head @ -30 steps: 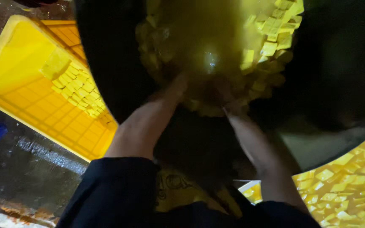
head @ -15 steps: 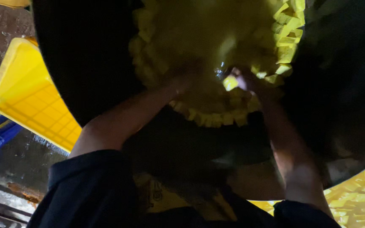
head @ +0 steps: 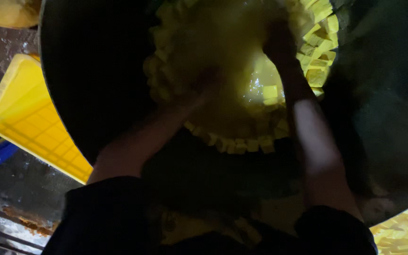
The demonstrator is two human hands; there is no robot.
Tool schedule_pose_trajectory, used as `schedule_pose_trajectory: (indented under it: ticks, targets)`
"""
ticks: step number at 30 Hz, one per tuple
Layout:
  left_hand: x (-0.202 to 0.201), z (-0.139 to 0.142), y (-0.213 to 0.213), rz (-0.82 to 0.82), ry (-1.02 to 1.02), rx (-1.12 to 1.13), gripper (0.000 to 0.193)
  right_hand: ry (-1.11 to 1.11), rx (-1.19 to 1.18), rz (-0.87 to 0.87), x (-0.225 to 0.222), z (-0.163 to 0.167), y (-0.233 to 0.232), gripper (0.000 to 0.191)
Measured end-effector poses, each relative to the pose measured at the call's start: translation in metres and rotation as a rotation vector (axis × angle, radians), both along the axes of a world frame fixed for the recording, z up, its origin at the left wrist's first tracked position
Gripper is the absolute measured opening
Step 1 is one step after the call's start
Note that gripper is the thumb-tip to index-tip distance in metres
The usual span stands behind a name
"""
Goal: The person carries a blue crate of yellow tofu cubes in water across a wet processing floor, then stands at a large water-filled vat and repeatedly picks up individual tofu cubes by hand, transferring them one at a time into a yellow plastic crate, arranging them in rows as the crate fills.
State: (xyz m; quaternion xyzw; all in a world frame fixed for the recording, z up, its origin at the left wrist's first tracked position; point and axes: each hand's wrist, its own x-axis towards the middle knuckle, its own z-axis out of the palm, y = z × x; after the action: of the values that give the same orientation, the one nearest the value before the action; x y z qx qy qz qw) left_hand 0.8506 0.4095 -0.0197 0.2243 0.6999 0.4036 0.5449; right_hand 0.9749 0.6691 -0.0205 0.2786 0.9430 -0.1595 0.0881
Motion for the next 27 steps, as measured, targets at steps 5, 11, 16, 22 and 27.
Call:
schedule_pose_trajectory:
  ticks: [5,11,16,22,27]
  targets:
    - [0.007,-0.006,0.002,0.111,-0.05,0.008,0.058,0.272,-0.566,-0.324,0.022,0.037,0.0,0.065]
    - [0.003,-0.006,0.009,0.046,-0.044,0.04,0.065,0.385,-1.204,-0.849,0.038,0.085,-0.028,0.026]
    - [-0.017,-0.011,0.0,-0.063,-0.008,0.124,0.072,0.531,-1.318,-0.914,0.053,0.089,-0.057,0.022]
    - [-0.02,-0.02,0.01,-0.163,0.152,0.575,0.077,0.409,-1.145,-0.68,0.043,0.106,-0.087,0.024]
    - [0.011,-0.005,0.063,0.377,-0.782,0.377,0.045,0.395,-1.093,-0.7,0.026,0.137,-0.101,0.03]
